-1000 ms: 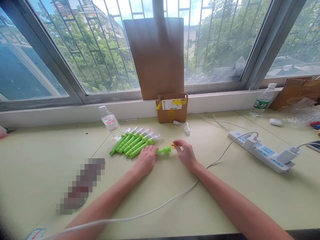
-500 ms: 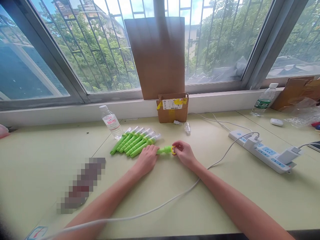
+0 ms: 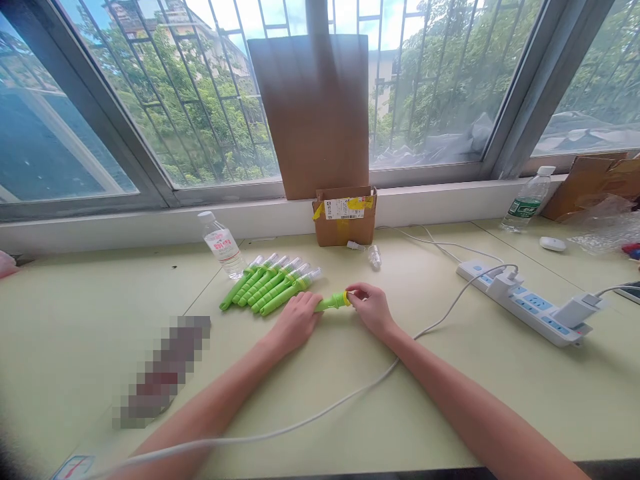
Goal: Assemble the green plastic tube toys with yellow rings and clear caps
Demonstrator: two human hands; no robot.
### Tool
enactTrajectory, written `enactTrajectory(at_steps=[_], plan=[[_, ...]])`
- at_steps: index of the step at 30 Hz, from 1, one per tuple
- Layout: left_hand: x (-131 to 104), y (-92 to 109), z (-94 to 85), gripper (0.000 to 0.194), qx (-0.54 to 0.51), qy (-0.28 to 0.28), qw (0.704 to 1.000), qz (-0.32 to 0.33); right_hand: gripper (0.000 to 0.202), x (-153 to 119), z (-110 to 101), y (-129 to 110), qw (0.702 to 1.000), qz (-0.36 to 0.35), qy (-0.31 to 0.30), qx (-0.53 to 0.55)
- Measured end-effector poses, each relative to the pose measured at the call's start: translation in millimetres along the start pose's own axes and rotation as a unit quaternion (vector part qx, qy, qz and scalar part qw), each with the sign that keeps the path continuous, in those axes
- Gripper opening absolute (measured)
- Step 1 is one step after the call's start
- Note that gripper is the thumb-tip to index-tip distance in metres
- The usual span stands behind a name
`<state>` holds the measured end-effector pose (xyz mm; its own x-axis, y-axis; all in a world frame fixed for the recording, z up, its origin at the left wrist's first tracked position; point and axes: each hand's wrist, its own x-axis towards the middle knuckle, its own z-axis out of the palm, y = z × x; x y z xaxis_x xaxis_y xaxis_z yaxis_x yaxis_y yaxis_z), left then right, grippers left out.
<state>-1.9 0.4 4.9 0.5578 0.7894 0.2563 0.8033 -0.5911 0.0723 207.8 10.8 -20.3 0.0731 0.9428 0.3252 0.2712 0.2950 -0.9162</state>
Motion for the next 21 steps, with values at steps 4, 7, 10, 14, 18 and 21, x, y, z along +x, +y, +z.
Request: enactTrajectory(at_steps=[4, 7, 10, 14, 18, 21], plan=[[0.1, 1.8, -2.0, 0.018, -0.002, -0.013, 1.000, -0.010, 0.024, 0.0, 0.3, 1.1, 1.000, 0.020, -0.004, 0.020], [0.0, 2.4, -2.6, 0.018, 0.003, -0.016, 1.000, -0.007, 0.024, 0.6, 0.0, 1.8, 0.999, 0.025, 0.001, 0.024], [-0.4, 1.6, -1.9, 0.018, 0.007, -0.008, 1.000, -0.002, 0.024, 0.6, -0.4, 0.6, 0.999, 0.024, -0.006, 0.028], [-0.7, 0.4, -0.7, 0.017, 0.020, -0.001, 1.000, -0.005, 0.024, -0.8, -1.2, -5.1, 0.998, 0.033, -0.024, 0.052], [-0.6, 0.8, -0.8, 0.018, 0.027, 0.000, 1.000, -0.003, 0.023, -2.8, -1.9, -10.9, 0.997, 0.025, -0.059, 0.041], [-0.6, 2.0, -1.1, 0.019, 0.029, -0.003, 1.000, -0.004, 0.025, -4.3, -1.8, -13.2, 0.996, 0.016, -0.080, 0.041]])
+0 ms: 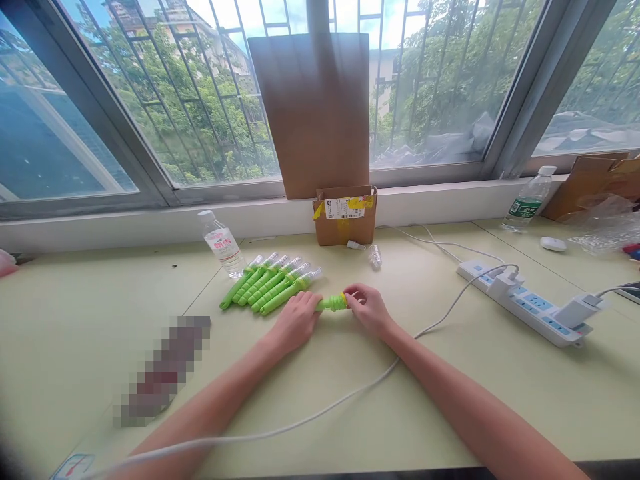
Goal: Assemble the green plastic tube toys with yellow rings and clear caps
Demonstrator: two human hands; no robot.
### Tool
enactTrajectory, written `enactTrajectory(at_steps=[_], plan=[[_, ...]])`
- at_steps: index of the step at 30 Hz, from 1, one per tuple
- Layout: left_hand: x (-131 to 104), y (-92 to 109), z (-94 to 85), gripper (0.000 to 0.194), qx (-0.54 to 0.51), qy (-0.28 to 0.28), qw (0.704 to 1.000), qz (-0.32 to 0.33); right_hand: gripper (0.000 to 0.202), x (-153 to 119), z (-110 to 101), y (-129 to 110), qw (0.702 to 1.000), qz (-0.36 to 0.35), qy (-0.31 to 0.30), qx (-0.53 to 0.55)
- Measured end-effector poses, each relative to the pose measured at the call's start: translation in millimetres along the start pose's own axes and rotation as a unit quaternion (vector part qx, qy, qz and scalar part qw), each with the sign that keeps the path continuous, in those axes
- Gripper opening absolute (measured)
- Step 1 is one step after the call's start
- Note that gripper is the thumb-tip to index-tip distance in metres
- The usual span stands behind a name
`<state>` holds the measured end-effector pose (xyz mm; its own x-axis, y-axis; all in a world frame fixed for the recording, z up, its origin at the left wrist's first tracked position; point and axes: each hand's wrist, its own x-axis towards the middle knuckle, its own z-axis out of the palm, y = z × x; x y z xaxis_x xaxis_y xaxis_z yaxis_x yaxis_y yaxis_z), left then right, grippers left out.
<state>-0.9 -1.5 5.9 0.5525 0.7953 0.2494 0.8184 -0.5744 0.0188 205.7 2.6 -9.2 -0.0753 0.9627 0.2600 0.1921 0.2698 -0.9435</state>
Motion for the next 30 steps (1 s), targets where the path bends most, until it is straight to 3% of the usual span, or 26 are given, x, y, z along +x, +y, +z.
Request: enactTrajectory(at_steps=[23, 30], plan=[[-0.1, 1.8, 2.3, 0.023, -0.037, 0.037, 0.999, -0.004, 0.025, -1.8, 5.4, 3.8, 0.996, -0.078, 0.026, -0.021], [-1.8, 4.1, 0.8, 0.029, -0.059, 0.038, 0.997, -0.022, 0.028, -0.9, 4.2, 3.4, 0.999, -0.048, 0.016, -0.001]])
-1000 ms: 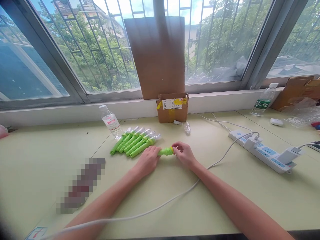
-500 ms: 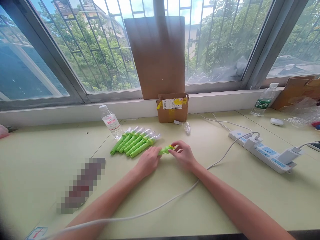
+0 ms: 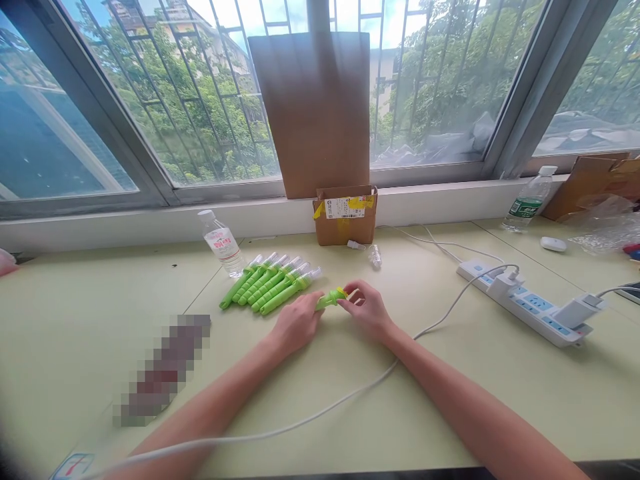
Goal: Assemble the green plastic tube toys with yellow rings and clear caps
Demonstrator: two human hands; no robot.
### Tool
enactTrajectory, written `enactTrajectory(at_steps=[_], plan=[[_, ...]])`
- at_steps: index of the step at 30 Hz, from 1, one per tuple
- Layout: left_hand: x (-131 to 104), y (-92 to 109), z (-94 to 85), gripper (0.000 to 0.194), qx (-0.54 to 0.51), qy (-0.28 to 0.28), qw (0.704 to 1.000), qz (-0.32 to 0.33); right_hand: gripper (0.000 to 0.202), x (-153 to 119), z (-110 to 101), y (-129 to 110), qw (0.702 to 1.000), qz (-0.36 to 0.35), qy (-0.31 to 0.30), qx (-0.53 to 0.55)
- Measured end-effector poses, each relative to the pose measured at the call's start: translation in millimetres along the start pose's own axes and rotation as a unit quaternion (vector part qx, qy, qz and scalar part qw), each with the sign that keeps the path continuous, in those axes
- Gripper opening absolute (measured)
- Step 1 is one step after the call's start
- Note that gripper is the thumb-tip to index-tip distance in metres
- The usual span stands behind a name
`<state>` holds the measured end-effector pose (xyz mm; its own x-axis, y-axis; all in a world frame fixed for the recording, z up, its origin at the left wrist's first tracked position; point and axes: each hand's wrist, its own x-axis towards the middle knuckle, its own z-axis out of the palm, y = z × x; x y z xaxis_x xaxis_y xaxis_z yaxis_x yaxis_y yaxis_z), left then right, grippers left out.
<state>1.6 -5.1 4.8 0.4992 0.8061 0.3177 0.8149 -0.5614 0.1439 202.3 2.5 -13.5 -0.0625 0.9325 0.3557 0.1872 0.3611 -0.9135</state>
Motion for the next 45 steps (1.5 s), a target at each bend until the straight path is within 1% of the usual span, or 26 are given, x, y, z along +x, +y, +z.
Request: enactTrajectory(at_steps=[5, 13, 17, 20, 25, 31, 34, 40, 45], plan=[[-0.6, 2.2, -0.1, 0.026, -0.010, -0.009, 1.000, -0.009, 0.033, 1.8, -3.5, 0.0, 1.000, 0.022, -0.018, -0.003], [-2.1, 3.8, -2.5, 0.029, -0.051, -0.018, 0.998, -0.019, 0.032, 2.6, -5.7, -5.5, 0.999, 0.007, -0.031, -0.009], [-1.0, 4.5, -5.9, 0.030, -0.084, -0.026, 0.995, -0.046, 0.034, 3.4, -5.3, -4.8, 0.999, 0.010, -0.033, -0.005], [0.8, 4.9, -8.9, 0.028, -0.129, -0.031, 0.989, -0.072, 0.033, 4.4, -5.7, -5.1, 0.999, 0.010, -0.034, -0.002], [3.0, 6.0, -15.6, 0.024, -0.236, -0.047, 0.965, -0.106, 0.031, 5.6, -8.8, -8.4, 0.999, 0.018, -0.047, 0.005], [2.7, 7.3, -19.7, 0.026, -0.388, -0.076, 0.908, -0.141, 0.030, 6.4, -11.3, -8.0, 0.998, 0.019, -0.056, 0.017], [2.4, 7.1, -20.2, 0.029, -0.421, -0.090, 0.890, -0.148, 0.032, 6.0, -10.4, -6.7, 0.998, 0.023, -0.056, 0.028], [2.3, 6.4, -22.3, 0.034, -0.446, -0.102, 0.876, -0.155, 0.031, 3.9, -9.3, -6.1, 0.998, 0.022, -0.049, 0.036], [3.0, 4.6, -23.3, 0.037, -0.479, -0.124, 0.851, -0.173, 0.032, 3.7, -8.0, -8.0, 0.999, 0.014, -0.039, 0.033]])
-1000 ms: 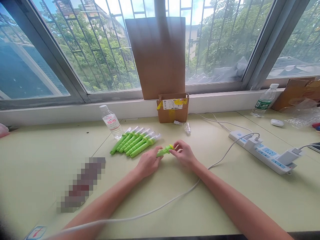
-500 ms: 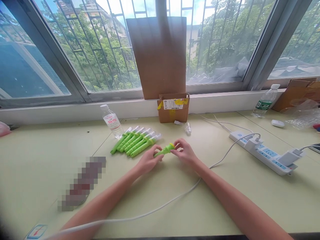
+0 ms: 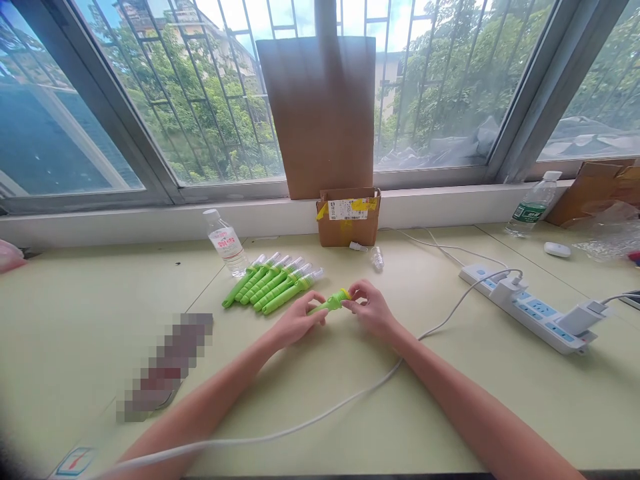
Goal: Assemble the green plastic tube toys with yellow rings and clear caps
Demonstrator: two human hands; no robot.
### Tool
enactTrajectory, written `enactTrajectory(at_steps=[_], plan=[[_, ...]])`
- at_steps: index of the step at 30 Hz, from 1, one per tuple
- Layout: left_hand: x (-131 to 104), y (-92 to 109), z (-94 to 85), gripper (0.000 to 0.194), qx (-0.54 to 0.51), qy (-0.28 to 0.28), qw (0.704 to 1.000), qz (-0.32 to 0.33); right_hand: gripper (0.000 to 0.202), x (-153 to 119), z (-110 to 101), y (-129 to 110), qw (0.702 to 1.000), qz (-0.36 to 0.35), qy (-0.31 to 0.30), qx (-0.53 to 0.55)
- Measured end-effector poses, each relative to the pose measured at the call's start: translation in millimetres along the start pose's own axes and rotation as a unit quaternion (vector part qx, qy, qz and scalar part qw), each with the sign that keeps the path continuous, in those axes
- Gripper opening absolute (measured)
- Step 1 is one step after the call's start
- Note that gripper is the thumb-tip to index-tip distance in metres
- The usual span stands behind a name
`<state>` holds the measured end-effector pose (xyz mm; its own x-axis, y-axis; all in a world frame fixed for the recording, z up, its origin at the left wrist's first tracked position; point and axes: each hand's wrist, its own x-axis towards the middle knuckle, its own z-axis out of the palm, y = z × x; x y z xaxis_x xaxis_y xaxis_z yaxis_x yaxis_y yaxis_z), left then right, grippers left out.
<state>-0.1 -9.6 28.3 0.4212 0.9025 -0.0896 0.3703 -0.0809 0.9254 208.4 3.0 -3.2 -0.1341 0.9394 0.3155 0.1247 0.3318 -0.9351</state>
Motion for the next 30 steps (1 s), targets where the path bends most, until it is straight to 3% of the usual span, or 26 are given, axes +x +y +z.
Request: enactTrajectory(at_steps=[12, 20, 30], plan=[[1.6, 1.8, 1.7, 0.047, -0.127, -0.051, 0.988, -0.071, 0.041, 1.2, 1.4, -5.0, 1.000, 0.001, 0.027, -0.002], [-0.4, 2.8, 2.1, 0.045, -0.204, -0.098, 0.969, -0.099, 0.042, 0.6, 1.3, -10.1, 0.998, 0.023, 0.005, 0.058], [-2.7, 5.5, 7.6, 0.046, -0.168, -0.069, 0.980, -0.079, 0.041, -2.4, 4.4, -3.6, 0.997, 0.001, 0.034, 0.067]])
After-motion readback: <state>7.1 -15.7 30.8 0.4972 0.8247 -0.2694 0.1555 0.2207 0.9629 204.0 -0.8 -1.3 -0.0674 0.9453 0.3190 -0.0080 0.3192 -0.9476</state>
